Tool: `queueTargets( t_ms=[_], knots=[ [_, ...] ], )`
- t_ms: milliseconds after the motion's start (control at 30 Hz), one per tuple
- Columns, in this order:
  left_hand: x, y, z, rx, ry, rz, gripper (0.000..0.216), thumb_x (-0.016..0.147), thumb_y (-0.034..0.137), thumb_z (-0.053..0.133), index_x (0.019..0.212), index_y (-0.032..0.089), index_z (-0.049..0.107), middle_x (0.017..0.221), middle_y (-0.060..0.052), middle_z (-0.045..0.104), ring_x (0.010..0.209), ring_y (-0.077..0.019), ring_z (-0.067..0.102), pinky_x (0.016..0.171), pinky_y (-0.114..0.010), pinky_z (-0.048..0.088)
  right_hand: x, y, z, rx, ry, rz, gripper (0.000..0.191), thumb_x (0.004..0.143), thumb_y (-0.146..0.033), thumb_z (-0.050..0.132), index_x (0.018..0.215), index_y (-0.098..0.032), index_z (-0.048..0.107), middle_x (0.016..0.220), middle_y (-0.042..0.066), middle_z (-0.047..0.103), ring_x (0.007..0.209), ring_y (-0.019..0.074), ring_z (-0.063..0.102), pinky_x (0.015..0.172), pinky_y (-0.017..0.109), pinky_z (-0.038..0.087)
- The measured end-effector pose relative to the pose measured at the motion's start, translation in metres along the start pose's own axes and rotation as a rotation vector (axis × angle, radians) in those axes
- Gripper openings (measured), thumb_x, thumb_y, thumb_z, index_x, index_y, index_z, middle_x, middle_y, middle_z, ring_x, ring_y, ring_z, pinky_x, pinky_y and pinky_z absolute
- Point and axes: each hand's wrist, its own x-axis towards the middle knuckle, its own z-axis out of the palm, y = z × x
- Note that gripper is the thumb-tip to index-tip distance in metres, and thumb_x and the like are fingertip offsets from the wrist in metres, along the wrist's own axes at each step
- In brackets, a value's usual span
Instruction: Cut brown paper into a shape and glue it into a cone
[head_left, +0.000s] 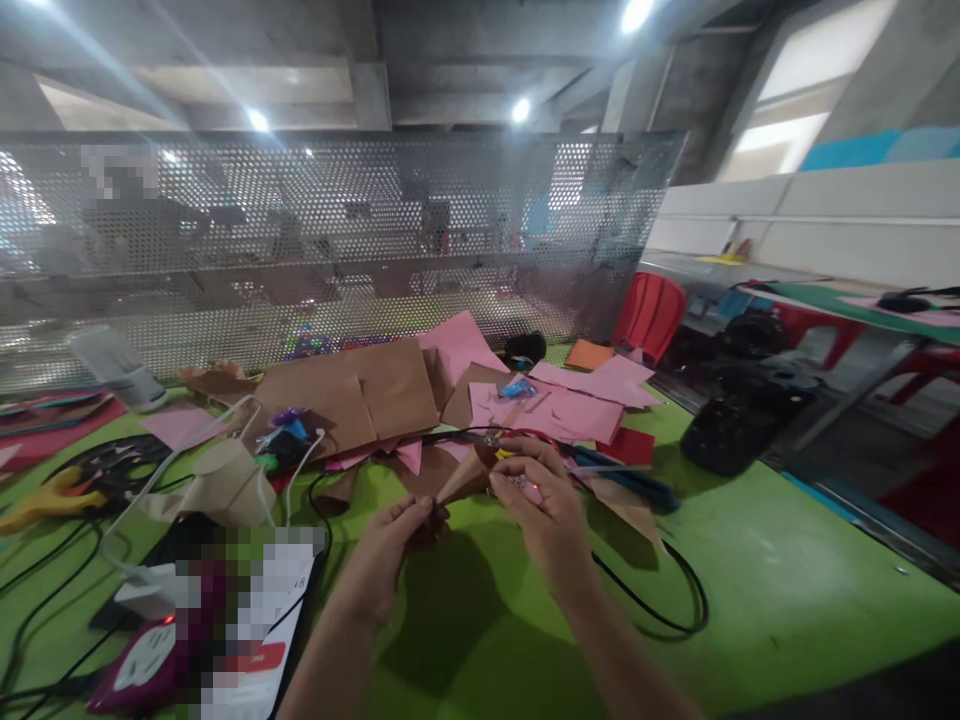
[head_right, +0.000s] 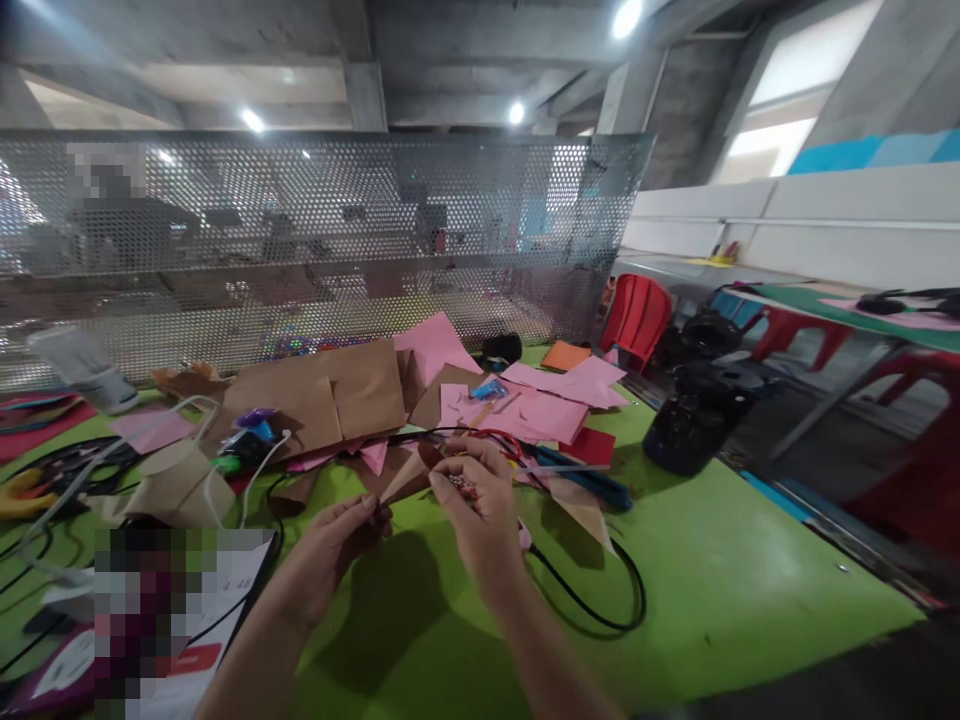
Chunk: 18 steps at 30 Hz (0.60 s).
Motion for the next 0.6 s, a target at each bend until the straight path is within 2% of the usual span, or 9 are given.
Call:
queueTargets(
  t_ms=[133,233,400,600],
  knots=[
    [0.0034,-0.0035,-0.0022,0.033,-0.003,0.031,0.038,0.060,0.048,0.084,0.070,0.013,0.073,0.071,-0.005,0.069,0.065,-0.0110,0.059,0.062,-0.019,0.042,-0.0006,-0.0023,-0.0005,0.000,-0.016,0.003,0.014,0.087,-0.031,0.060,0.080,-0.023,0.069,0.106,0.009,0.061,0.106,0.0277,0.056,0.091,0.043,0.043],
    [0.0056,-0.0054,-0.0041,0.064,-0.016,0.044,0.036,0.063,0.048,0.081,0.069,0.013,0.072,0.070,-0.005,0.069,0.064,-0.0107,0.058,0.060,-0.018,0.041,-0.0009,-0.0052,-0.0008,-0.008,-0.033,-0.007,0.009,0.084,-0.032,0.065,0.083,-0.023,0.068,0.107,0.009,0.060,0.107,0.0277,0.055,0.093,0.043,0.043],
    [0.0033,-0.0030,-0.0038,0.133,-0.030,0.054,0.031,0.069,0.045,0.077,0.073,0.014,0.073,0.069,-0.005,0.069,0.064,-0.0107,0.057,0.061,-0.018,0.039,-0.0006,-0.0043,0.0008,-0.066,-0.001,-0.019,0.009,0.077,-0.029,0.071,0.073,-0.023,0.065,0.103,0.008,0.062,0.103,0.0278,0.057,0.091,0.044,0.043],
    [-0.0006,0.0000,-0.0010,0.134,-0.029,0.061,0.026,0.072,0.040,0.073,0.070,0.015,0.072,0.069,-0.004,0.069,0.064,-0.0114,0.056,0.062,-0.020,0.039,0.0000,0.0033,0.0020,-0.042,-0.019,0.016,0.013,0.084,-0.030,0.064,0.075,-0.023,0.068,0.103,0.009,0.063,0.102,0.0278,0.057,0.090,0.045,0.043]
  ],
)
